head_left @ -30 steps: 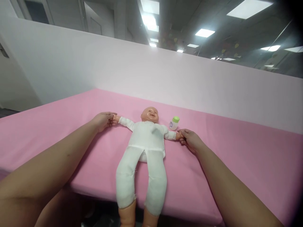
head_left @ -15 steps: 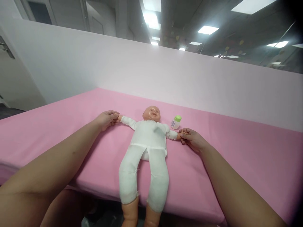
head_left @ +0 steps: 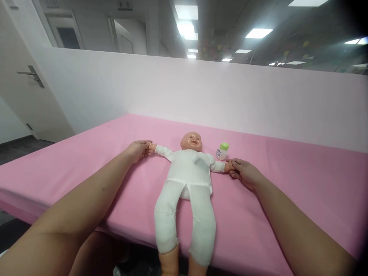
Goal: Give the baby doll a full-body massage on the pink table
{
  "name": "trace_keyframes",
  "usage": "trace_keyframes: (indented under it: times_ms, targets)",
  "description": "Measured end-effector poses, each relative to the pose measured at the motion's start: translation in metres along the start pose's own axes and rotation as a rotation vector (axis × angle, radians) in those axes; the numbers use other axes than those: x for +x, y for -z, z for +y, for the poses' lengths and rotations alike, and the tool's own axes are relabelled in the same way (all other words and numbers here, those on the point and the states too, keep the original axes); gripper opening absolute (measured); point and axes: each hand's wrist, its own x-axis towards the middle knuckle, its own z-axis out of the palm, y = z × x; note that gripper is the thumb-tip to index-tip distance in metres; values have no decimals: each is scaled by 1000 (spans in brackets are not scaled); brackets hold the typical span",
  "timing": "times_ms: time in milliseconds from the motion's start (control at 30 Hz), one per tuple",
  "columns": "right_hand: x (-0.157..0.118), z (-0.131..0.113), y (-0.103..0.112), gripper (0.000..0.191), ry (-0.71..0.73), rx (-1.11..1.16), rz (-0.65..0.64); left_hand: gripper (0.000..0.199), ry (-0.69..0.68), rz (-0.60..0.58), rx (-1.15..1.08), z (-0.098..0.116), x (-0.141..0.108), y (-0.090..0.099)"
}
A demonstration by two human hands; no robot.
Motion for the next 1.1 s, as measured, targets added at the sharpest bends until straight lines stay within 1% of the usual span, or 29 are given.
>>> trace_keyframes:
  times_ms: [167, 233, 333, 433, 633, 733, 833, 933, 1033, 1100]
  targets:
    - [-4, -3, 3, 35, 1, 11, -94, 41, -6, -32, -10, 2, -6, -2]
    - [-3, -2, 5, 36, 14, -5, -115, 39, -8, -35, -10, 4, -8, -3]
    - [0, 1, 7, 32, 27, -48, -121, 30, -3, -31, 9, 6, -10, -5]
    - [-1, 1, 3, 31, 31, -100, -92, 22, 1, -15, 38, 6, -10, -5]
    - [-4, -3, -7, 36, 39, -185, 4, 11, -4, 26, 45, 3, -3, -4]
    - [-1, -2, -7, 36, 14, -195, 84, 13, -1, 37, 35, 1, 1, -3]
    - [2, 0, -6, 35, -5, -178, 121, 17, 3, 33, 24, 1, 2, -2]
    - [1, -1, -4, 32, -2, -98, 74, 20, 7, 22, 14, 1, 3, 0]
    - [-2, -4, -2, 33, 2, -11, -47, 24, 7, 14, 10, 1, 3, 0]
    - [-4, -6, 0, 35, 3, 2, -118, 26, 0, 5, 11, 1, 1, -1]
